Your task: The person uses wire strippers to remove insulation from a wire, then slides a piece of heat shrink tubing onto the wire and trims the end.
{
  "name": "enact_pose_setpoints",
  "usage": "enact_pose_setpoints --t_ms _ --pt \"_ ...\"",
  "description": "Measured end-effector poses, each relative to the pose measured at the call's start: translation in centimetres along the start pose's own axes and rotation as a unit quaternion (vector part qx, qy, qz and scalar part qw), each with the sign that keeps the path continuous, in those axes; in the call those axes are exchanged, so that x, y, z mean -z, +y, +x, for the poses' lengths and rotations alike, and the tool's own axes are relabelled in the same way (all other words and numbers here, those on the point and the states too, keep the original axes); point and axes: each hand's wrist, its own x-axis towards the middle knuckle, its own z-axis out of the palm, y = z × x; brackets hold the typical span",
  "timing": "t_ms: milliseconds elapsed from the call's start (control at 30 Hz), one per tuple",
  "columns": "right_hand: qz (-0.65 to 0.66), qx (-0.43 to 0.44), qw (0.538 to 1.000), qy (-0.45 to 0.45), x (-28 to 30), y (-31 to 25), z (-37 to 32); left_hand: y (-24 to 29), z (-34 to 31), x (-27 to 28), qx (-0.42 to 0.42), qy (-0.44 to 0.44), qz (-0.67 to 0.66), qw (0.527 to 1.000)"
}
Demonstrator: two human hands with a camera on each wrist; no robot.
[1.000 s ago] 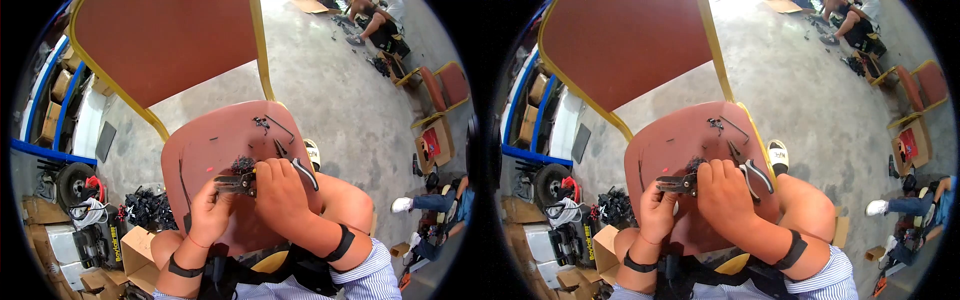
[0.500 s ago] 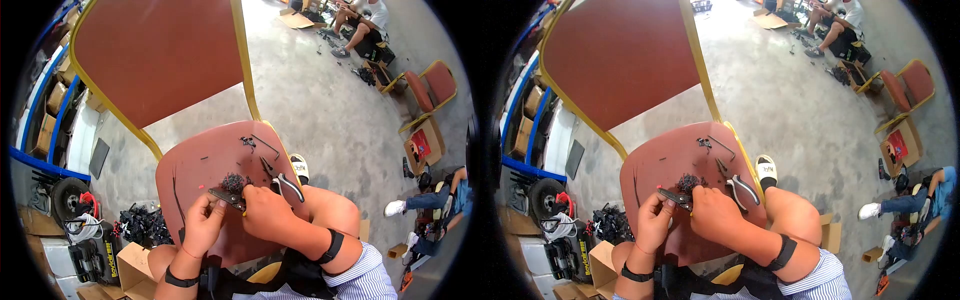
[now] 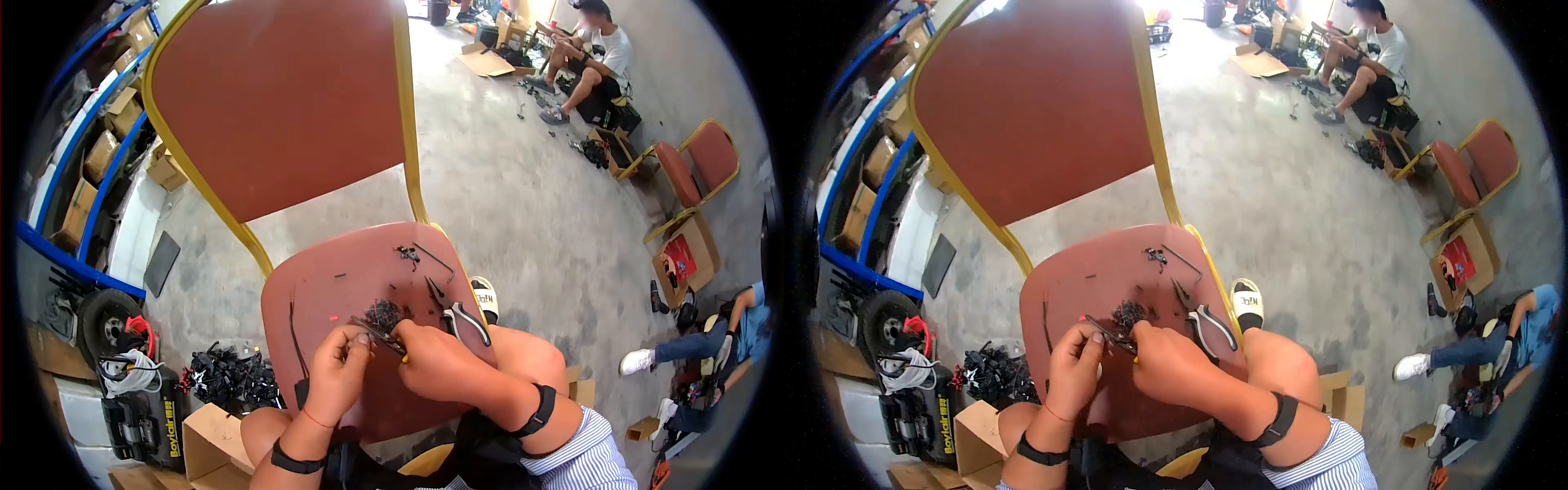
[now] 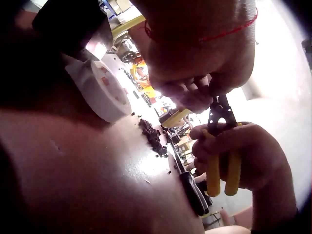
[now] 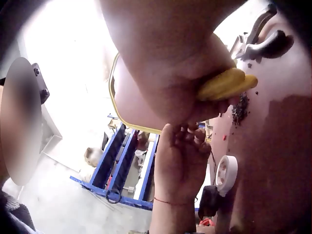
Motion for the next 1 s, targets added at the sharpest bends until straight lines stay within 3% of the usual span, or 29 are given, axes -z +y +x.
enact_pose_setpoints --t_ms 100,300,400,433,533,733,1000 --pt "-0.068 0.082 0.991 0.086 -0.8 0.7 -0.2 -0.8 0.0 0.3 0.023 -0.003 -0.02 1.0" --pt "-0.094 0.055 0.989 0.102 -1.0 1.0 -0.3 0.0 -0.2 0.5 0.039 -0.002 -0.013 0.999" --pt "-0.095 0.104 0.977 0.161 -1.2 0.9 -0.9 0.0 -0.7 0.7 0.037 -0.01 0.007 0.999" --pt "-0.1 0.114 0.973 0.176 -1.3 0.9 -0.9 0.6 -0.9 0.9 0.083 -0.025 -0.009 0.996" --pt "-0.118 0.149 0.953 0.236 -1.4 1.1 -0.7 0.5 -1.1 0.6 0.048 -0.047 -0.053 0.996" --pt "-0.14 0.138 0.954 0.224 -0.7 0.5 -0.5 0.8 -0.9 0.9 0.07 -0.083 -0.107 0.988" --pt "-0.143 0.134 0.957 0.214 -0.9 0.1 -0.5 0.5 -0.9 0.4 0.062 -0.043 -0.134 0.988"
